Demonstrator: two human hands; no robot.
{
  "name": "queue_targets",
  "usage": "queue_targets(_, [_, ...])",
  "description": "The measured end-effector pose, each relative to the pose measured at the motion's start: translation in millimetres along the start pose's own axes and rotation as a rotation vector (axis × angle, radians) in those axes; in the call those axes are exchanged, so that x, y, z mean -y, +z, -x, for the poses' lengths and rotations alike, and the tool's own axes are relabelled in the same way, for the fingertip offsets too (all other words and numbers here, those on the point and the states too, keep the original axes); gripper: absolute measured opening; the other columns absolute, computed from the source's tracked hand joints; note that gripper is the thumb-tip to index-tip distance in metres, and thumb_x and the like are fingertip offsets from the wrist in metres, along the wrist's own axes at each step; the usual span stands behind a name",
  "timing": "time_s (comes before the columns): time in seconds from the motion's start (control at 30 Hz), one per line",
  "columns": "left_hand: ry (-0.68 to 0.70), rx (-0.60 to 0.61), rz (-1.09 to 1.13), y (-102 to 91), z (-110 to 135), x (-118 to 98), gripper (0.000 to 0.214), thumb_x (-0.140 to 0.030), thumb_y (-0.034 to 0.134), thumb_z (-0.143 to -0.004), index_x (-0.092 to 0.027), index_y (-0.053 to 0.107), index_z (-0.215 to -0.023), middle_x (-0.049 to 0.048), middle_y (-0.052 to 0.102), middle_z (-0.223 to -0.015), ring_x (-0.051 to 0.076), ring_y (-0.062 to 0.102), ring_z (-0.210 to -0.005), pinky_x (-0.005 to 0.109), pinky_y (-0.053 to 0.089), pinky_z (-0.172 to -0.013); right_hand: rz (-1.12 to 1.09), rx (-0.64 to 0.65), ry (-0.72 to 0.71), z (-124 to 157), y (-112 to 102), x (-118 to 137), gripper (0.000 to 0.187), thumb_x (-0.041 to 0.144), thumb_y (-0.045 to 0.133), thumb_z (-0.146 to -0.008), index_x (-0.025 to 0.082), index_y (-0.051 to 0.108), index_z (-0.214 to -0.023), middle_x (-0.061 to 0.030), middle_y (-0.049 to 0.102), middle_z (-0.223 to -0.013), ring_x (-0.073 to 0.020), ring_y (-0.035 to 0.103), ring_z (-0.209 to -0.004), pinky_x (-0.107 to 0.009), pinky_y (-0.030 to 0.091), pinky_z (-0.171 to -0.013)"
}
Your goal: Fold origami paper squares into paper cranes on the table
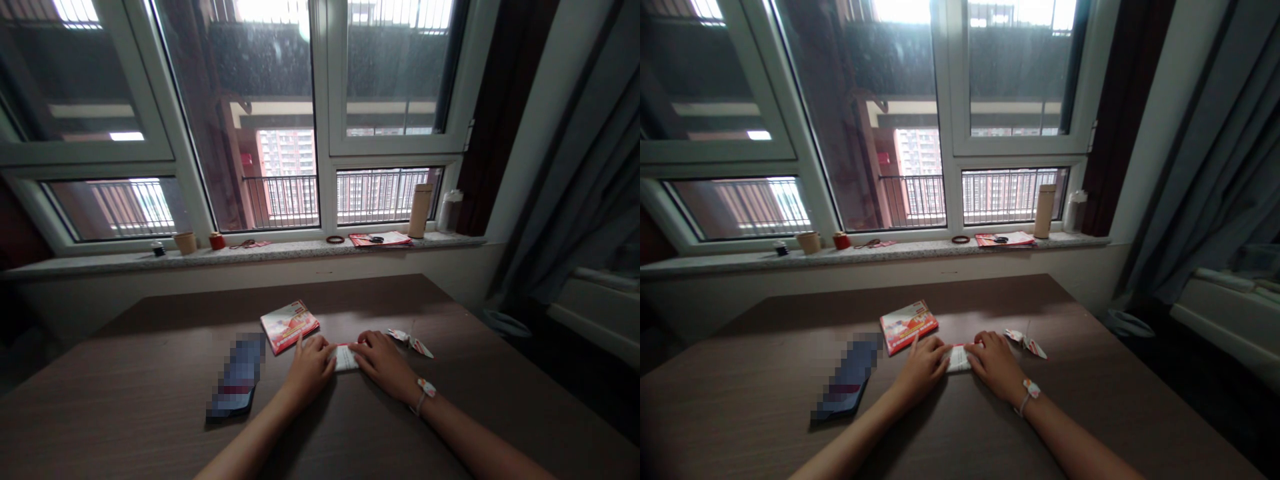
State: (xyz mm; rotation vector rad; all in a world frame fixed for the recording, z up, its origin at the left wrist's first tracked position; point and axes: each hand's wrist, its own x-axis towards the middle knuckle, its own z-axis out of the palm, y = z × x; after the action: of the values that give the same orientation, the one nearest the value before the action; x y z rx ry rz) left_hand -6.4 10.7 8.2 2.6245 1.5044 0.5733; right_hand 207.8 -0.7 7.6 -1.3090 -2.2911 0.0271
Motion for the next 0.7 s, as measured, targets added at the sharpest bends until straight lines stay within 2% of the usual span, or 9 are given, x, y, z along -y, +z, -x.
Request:
queue_targets(0.23, [0.016,-0.004,-0.012,1.6,1.2,1.7,0.031,-0.028,0.047,-0.091,-0.032,0.058,-0.119,0.0033,0.059,-0.109,0.022,0.052,-0.109,0.058,0.019,-0.108,-0.043,-0.056,-0.01,4.9,-5.1,-2.4,0.022,0.029,0.054,-0.089,0.027,0.066,-0.107,-0.0059,0.059,-0.11,-0.0212,0.051,-0.105,-0.036,0.039,-0.094])
queue_targets(0.43, [0.012,-0.015,0.02,5.5,1.2,5.0,0.031,-0.028,0.047,-0.091,-0.033,0.058,-0.12,0.0029,0.057,-0.115,0.022,0.05,-0.113,0.059,0.016,-0.11,-0.016,-0.037,0.028,5.3,-8.1,-1.2,0.018,0.03,0.057,-0.086,0.025,0.07,-0.097,-0.0041,0.063,-0.097,-0.02,0.055,-0.094,-0.035,0.04,-0.089])
queue_targets(0.7, [0.016,-0.016,0.029,3.9,3.8,3.6,0.03,-0.035,0.05,-0.09,-0.03,0.06,-0.117,0.0045,0.059,-0.112,0.023,0.051,-0.111,0.059,0.018,-0.11,-0.004,-0.027,0.06,4.1,-8.6,-3.0,0.018,0.031,0.056,-0.087,0.025,0.069,-0.098,-0.0038,0.064,-0.097,-0.02,0.055,-0.095,-0.034,0.04,-0.088])
